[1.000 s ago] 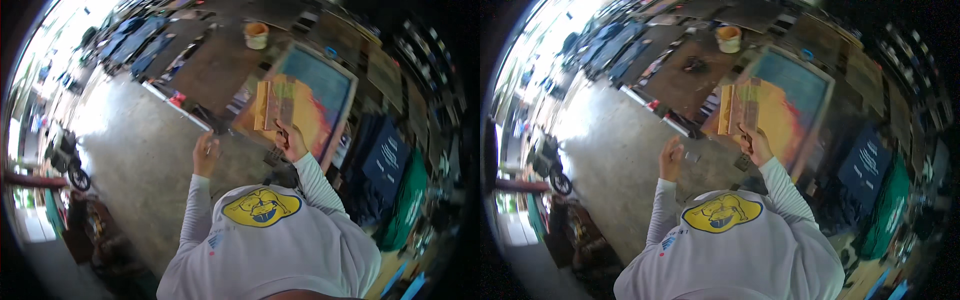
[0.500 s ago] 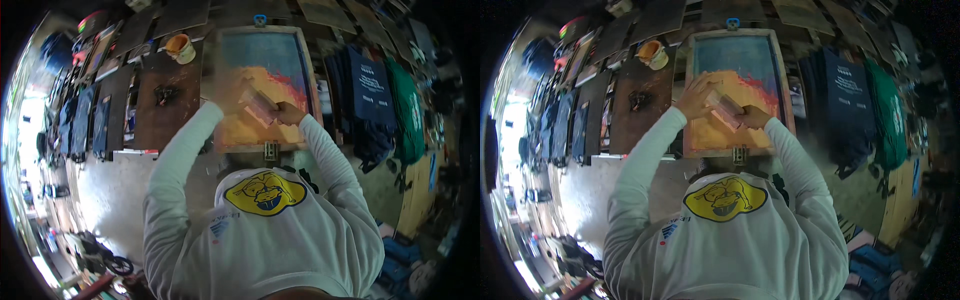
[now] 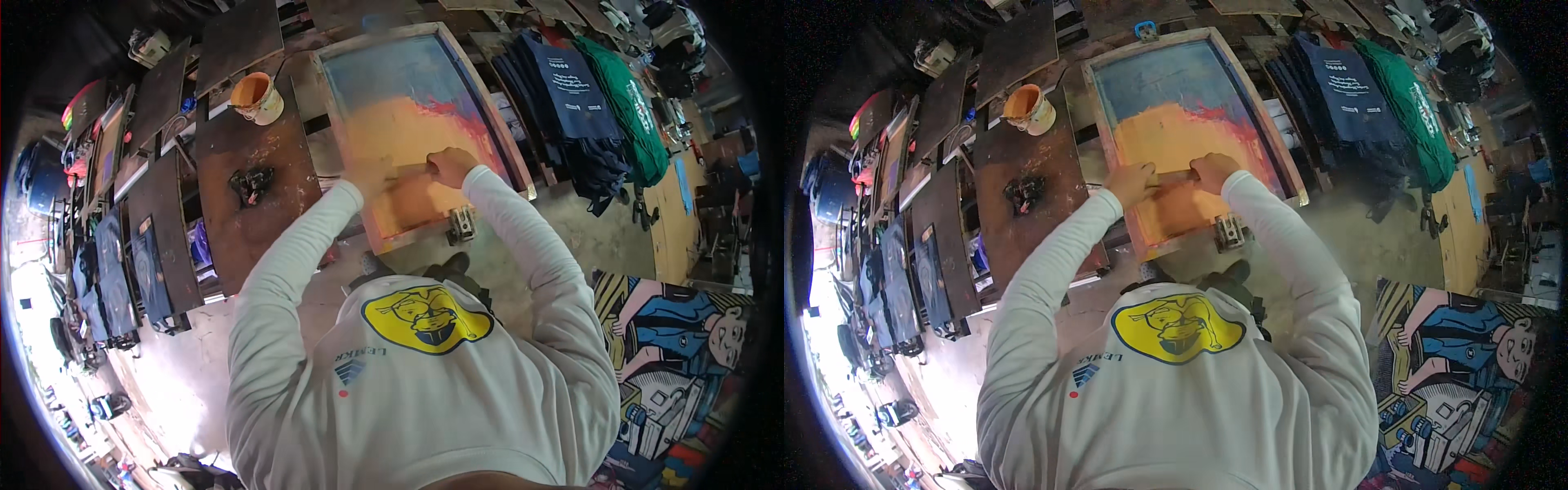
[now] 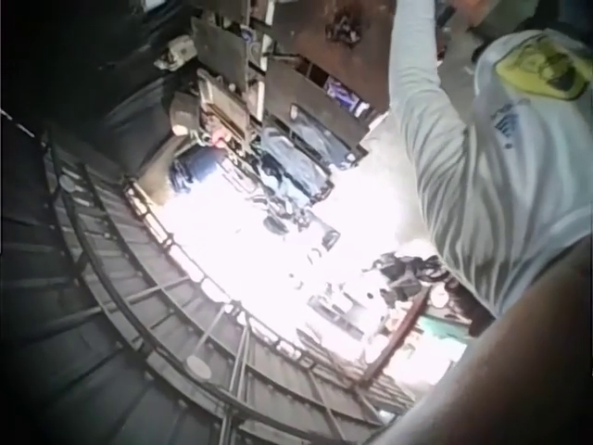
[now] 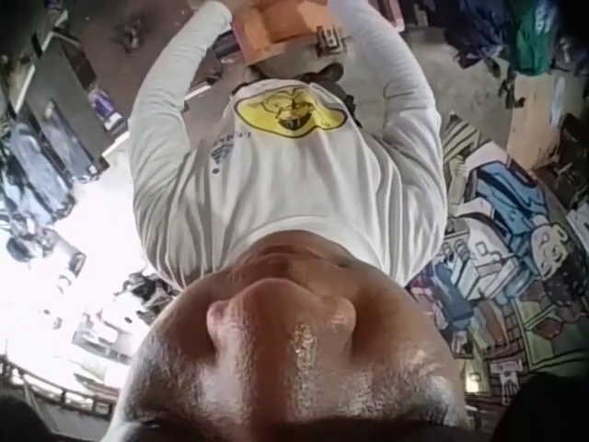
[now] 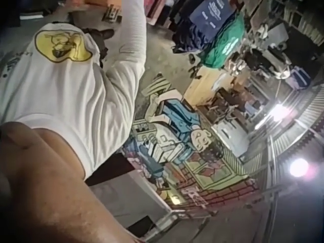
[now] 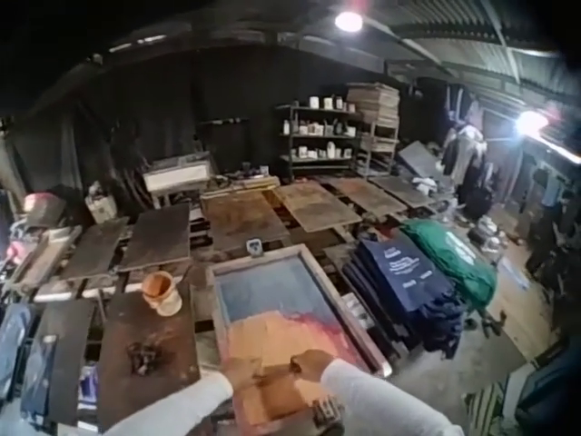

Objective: Applying ink through a screen onto a t-shirt using a squeegee.

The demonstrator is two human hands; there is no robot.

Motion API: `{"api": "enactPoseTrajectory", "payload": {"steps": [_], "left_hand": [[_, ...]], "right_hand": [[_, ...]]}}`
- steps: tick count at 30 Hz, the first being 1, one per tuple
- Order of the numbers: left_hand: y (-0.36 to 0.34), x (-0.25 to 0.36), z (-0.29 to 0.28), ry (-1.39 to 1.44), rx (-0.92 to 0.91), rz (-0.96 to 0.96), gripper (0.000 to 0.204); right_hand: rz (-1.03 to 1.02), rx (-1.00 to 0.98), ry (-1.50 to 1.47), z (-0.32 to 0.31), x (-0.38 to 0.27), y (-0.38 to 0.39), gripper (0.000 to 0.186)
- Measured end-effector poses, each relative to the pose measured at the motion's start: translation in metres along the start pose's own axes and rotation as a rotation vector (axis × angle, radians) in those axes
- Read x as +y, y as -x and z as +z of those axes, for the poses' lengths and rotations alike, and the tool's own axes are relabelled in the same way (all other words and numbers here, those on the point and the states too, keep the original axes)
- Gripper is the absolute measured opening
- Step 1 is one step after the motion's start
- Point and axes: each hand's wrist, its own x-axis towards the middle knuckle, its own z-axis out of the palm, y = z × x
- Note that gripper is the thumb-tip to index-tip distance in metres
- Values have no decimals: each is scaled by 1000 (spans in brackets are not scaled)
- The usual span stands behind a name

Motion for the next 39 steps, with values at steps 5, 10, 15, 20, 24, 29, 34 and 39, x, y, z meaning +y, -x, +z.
{"api": "enactPoseTrajectory", "payload": {"steps": [5, 10, 15, 20, 24, 29, 34, 39], "left_hand": [[44, 46, 33, -138, 143, -57, 40], [75, 91, 15, -87, 65, -184, 36], [61, 78, -4, -51, 38, -157, 43], [25, 57, 8, -89, 105, -324, 49], [37, 71, 42, -105, 213, -386, 47], [72, 96, 50, -58, 218, -458, 45], [88, 119, 21, 47, 151, -384, 36], [63, 104, 12, 58, 91, -378, 35]], "right_hand": [[41, 72, 62, 13, -26, 34, 20], [25, 53, 20, 16, -36, 67, 22], [-77, 42, 61, 9, -26, 55, 21], [-67, 278, 26, 22, -19, 18, 17], [-41, 234, 41, 39, -23, 27, 16], [-169, 298, 37, 44, -36, 74, 19], [-206, 185, 101, 25, -36, 78, 22], [-77, 128, 97, 19, -32, 48, 19]]}}
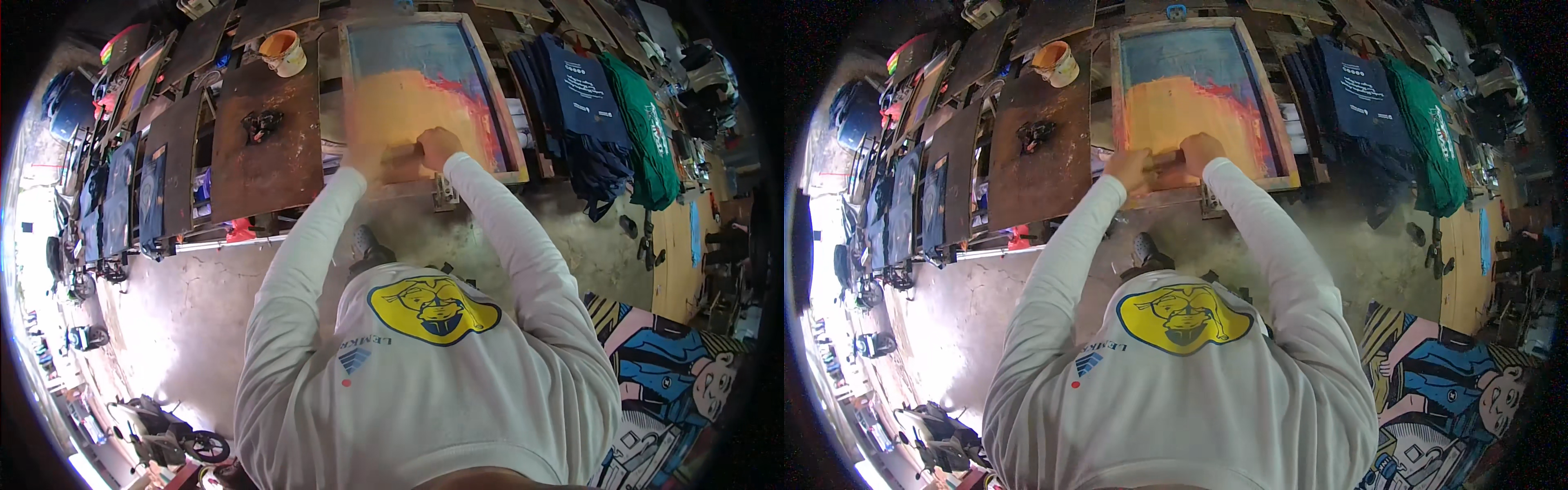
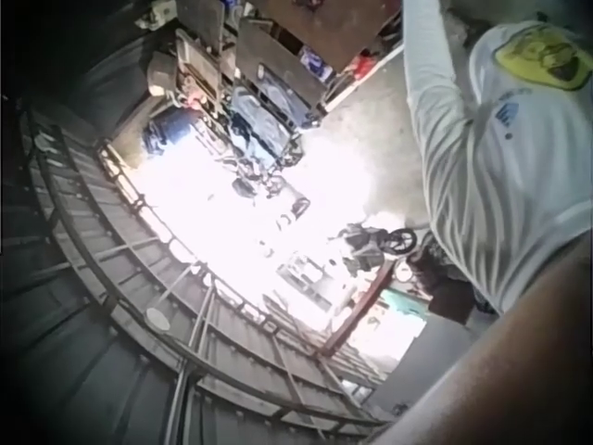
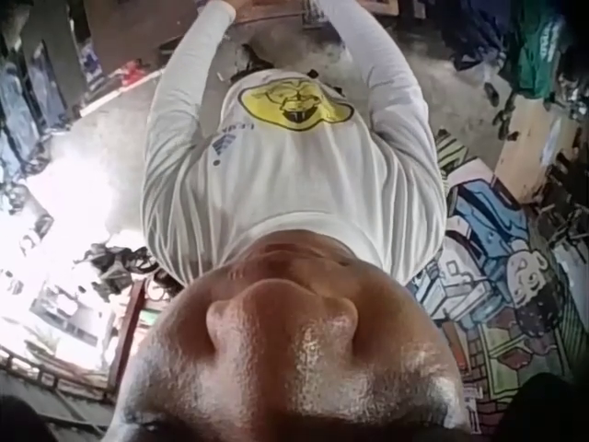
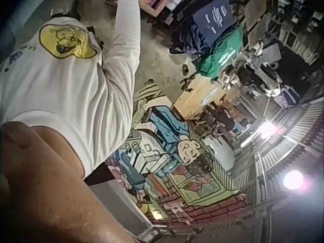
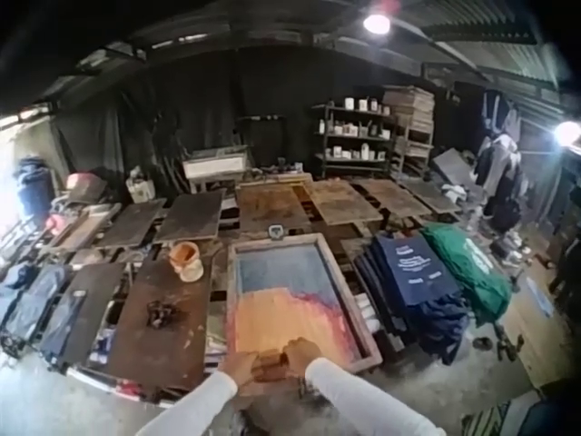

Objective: Applying ink through a screen onto a t-shirt using a squeegee.

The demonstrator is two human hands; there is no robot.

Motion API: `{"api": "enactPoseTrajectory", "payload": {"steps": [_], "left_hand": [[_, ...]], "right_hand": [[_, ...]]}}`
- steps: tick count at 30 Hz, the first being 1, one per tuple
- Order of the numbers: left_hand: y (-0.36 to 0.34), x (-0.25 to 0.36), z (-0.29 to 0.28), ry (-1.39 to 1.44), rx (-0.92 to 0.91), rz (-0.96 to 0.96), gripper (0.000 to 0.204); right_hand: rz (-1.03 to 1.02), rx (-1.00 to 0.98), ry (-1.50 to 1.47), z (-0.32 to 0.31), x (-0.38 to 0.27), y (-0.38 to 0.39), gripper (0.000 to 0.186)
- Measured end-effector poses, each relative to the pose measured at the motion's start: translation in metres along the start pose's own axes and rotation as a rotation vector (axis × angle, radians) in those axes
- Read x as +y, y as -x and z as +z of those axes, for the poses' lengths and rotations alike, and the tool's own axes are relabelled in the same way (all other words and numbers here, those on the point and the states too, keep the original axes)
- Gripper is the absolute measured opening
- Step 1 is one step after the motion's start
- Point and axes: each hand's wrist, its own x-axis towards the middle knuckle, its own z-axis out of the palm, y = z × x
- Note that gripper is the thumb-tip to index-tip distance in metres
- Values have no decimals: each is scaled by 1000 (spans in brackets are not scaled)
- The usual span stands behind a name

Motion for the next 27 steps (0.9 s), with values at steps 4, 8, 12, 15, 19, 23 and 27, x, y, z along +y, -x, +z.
{"api": "enactPoseTrajectory", "payload": {"steps": [4, 8, 12, 15, 19, 23, 27], "left_hand": [[-33, -25, 3, 50, -15, 19, 45], [-40, -29, 18, 8, 134, -34, 39], [-15, -16, 33, -37, 200, -66, 30], [7, -6, 29, -37, 115, 27, 29], [23, 6, 10, -1, 59, 105, 32], [9, 6, -2, 45, -25, 57, 39], [-26, -11, -14, 51, -83, 21, 42]], "right_hand": [[88, 6, -12, 3, 6, -23, 14], [52, 219, 25, 9, 8, -21, 12], [50, 219, 2, 20, -3, 7, 10], [18, 231, -19, 22, -10, 31, 10], [15, 172, 8, 13, -11, 36, 14], [79, 44, 70, 5, -9, 14, 17], [160, 30, 45, 1, -1, -21, 17]]}}
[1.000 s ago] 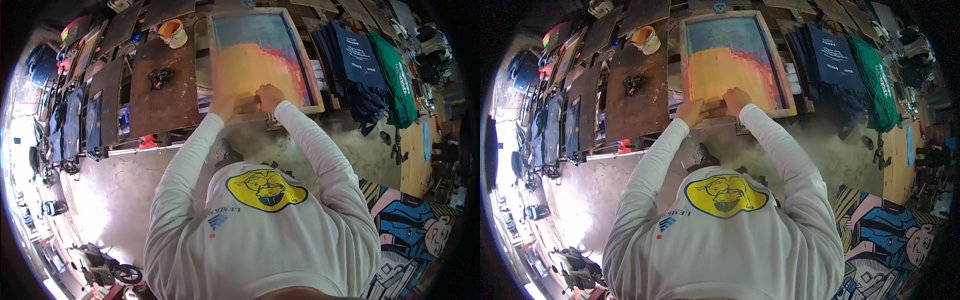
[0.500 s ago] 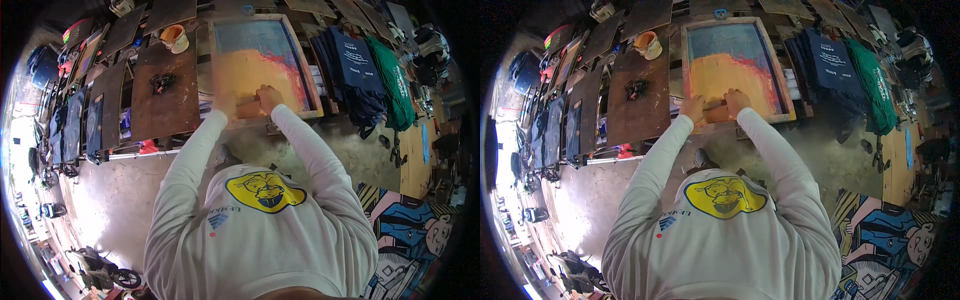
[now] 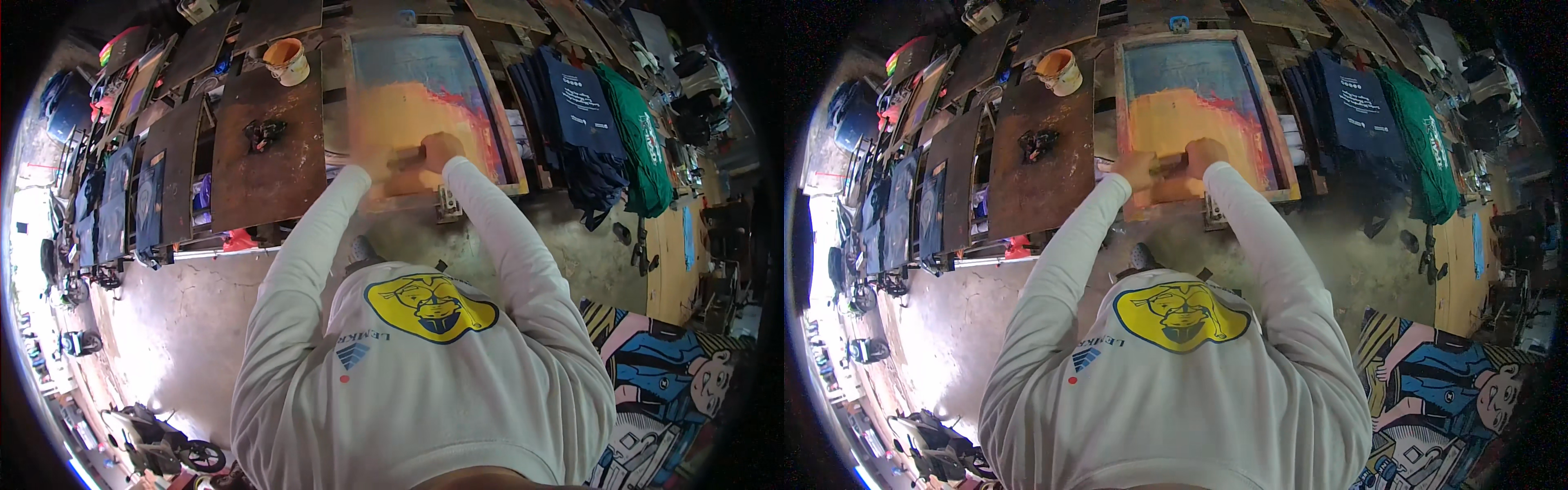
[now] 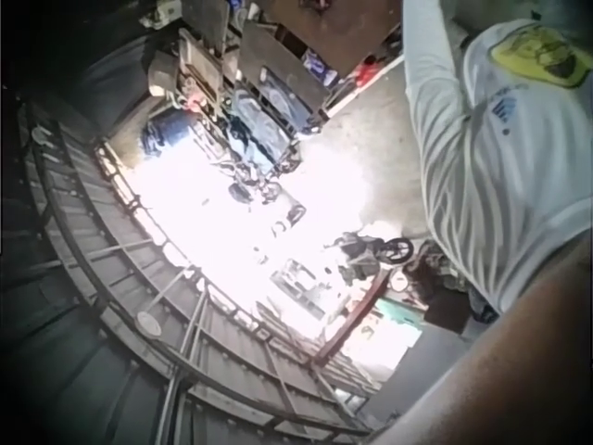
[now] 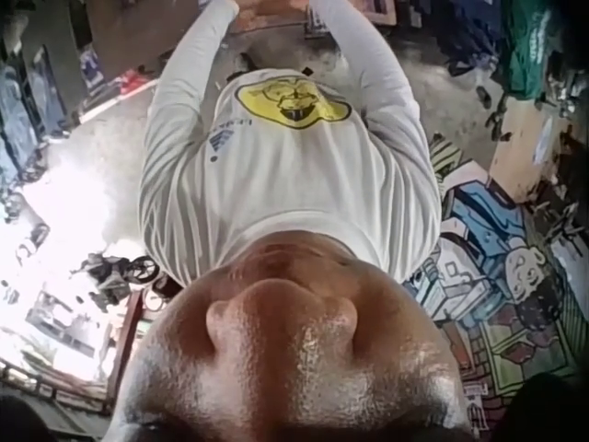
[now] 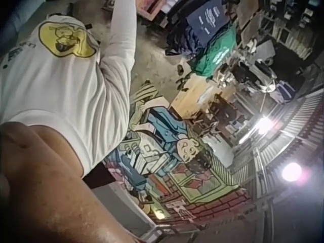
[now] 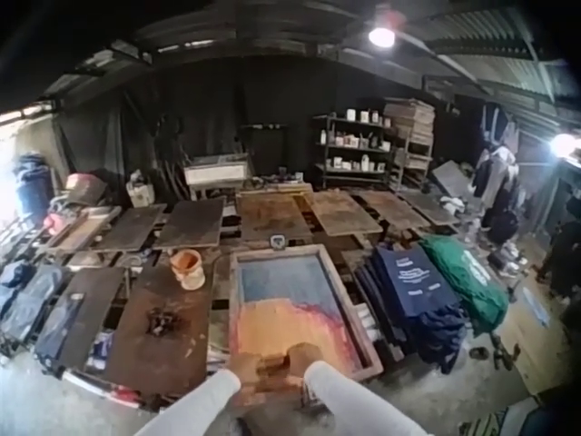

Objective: Applying ink through a screen onto a t-shirt using a squeegee.

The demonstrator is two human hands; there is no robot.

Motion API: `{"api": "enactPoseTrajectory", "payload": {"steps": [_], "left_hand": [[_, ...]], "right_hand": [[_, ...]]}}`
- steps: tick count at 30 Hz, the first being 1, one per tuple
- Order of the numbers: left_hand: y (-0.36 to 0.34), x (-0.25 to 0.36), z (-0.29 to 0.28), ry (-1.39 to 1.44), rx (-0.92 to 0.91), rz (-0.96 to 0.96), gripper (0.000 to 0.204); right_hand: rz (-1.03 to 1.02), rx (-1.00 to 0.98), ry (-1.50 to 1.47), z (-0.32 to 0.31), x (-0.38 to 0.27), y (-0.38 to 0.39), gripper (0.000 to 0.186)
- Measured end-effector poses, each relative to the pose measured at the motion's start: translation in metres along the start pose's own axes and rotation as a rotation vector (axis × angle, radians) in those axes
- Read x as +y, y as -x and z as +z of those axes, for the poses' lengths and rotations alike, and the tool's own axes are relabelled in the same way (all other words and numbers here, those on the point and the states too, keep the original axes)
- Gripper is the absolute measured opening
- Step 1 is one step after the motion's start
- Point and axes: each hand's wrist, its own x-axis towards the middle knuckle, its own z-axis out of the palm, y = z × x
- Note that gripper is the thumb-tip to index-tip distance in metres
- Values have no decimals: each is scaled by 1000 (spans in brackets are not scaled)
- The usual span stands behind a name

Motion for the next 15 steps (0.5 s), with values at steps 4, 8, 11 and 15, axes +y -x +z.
{"api": "enactPoseTrajectory", "payload": {"steps": [4, 8, 11, 15], "left_hand": [[-21, -9, -8, -23, 22, -44, 45], [-1, -1, 10, -65, 130, -2, 44], [36, 9, 35, -38, 238, 45, 41], [43, 9, 35, -16, 223, 86, 39]], "right_hand": [[22, 93, -15, 3, 5, -25, 11], [-19, 232, -38, 13, 3, 1, 3], [-35, 285, -131, 19, -7, 44, 6], [-49, 304, -155, 16, -10, 64, 9]]}}
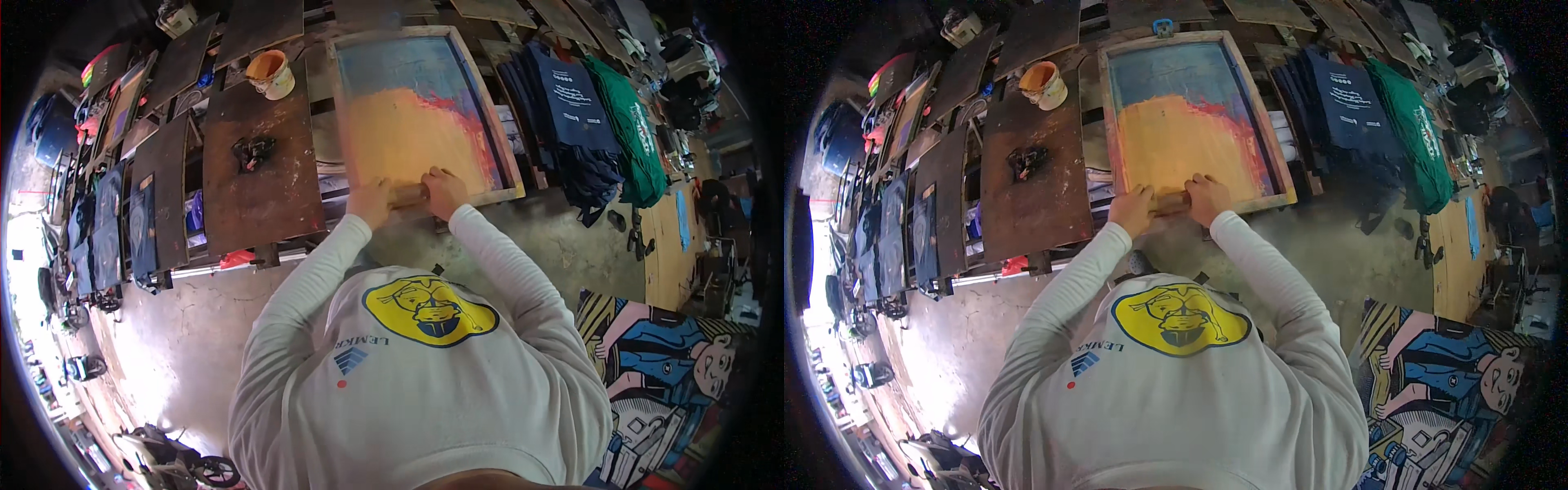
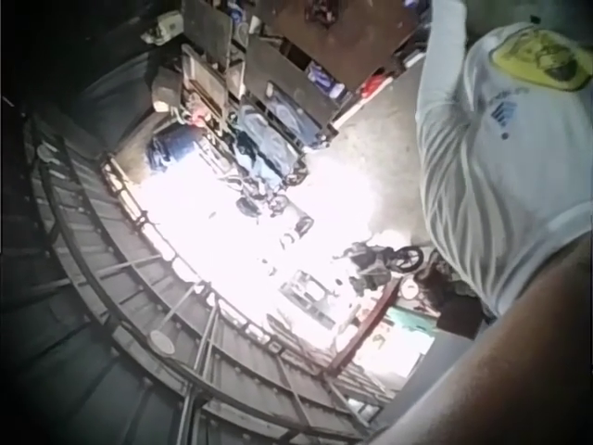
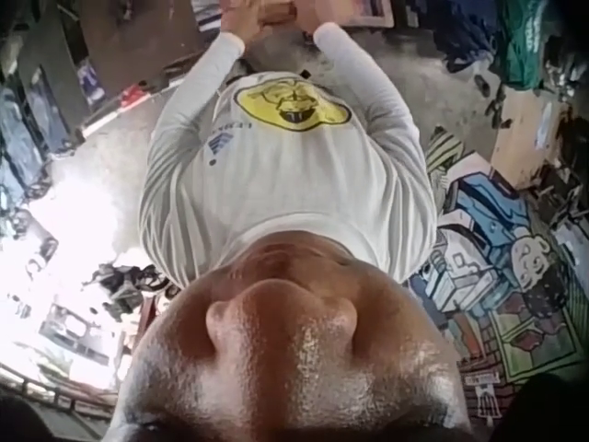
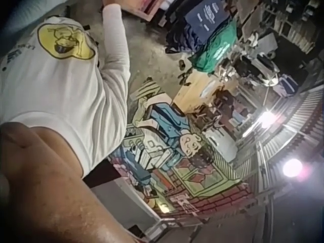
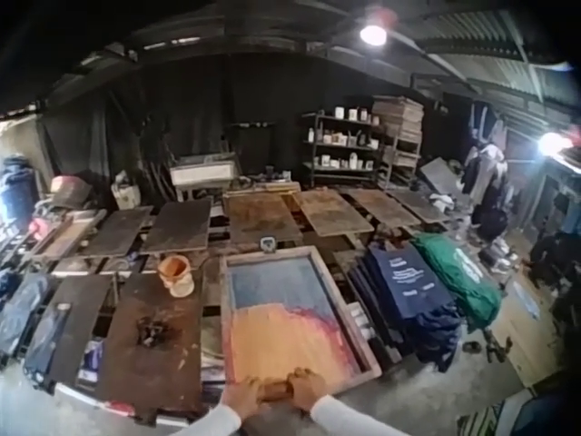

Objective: Applying ink through a screen onto a t-shirt using a squeegee.

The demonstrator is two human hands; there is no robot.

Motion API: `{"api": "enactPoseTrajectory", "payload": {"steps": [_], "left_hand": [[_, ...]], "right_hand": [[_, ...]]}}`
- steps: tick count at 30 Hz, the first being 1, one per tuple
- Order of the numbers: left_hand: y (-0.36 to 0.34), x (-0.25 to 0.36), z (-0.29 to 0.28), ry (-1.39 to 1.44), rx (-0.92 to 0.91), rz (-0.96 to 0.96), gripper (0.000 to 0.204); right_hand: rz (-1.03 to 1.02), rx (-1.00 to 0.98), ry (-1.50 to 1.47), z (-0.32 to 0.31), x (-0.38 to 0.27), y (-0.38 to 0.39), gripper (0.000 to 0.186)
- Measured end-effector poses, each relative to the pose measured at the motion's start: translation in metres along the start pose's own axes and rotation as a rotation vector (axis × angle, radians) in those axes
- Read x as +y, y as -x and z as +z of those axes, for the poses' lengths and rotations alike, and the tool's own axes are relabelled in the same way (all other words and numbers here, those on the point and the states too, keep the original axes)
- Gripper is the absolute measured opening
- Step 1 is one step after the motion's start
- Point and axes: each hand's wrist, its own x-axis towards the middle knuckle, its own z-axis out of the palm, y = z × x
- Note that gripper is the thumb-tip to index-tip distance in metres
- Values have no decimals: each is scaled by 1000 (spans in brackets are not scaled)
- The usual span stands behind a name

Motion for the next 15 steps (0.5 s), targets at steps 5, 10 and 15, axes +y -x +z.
{"api": "enactPoseTrajectory", "payload": {"steps": [5, 10, 15], "left_hand": [[-54, -25, -5, -150, -106, -15, 37], [-78, -42, 4, -112, -95, -107, 41], [-15, -12, 0, -18, -123, -128, 43]], "right_hand": [[-25, -48, 43, 7, 19, -57, 8], [21, 14, 49, 23, 20, -71, 12], [48, -24, -38, 13, -5, -17, 16]]}}
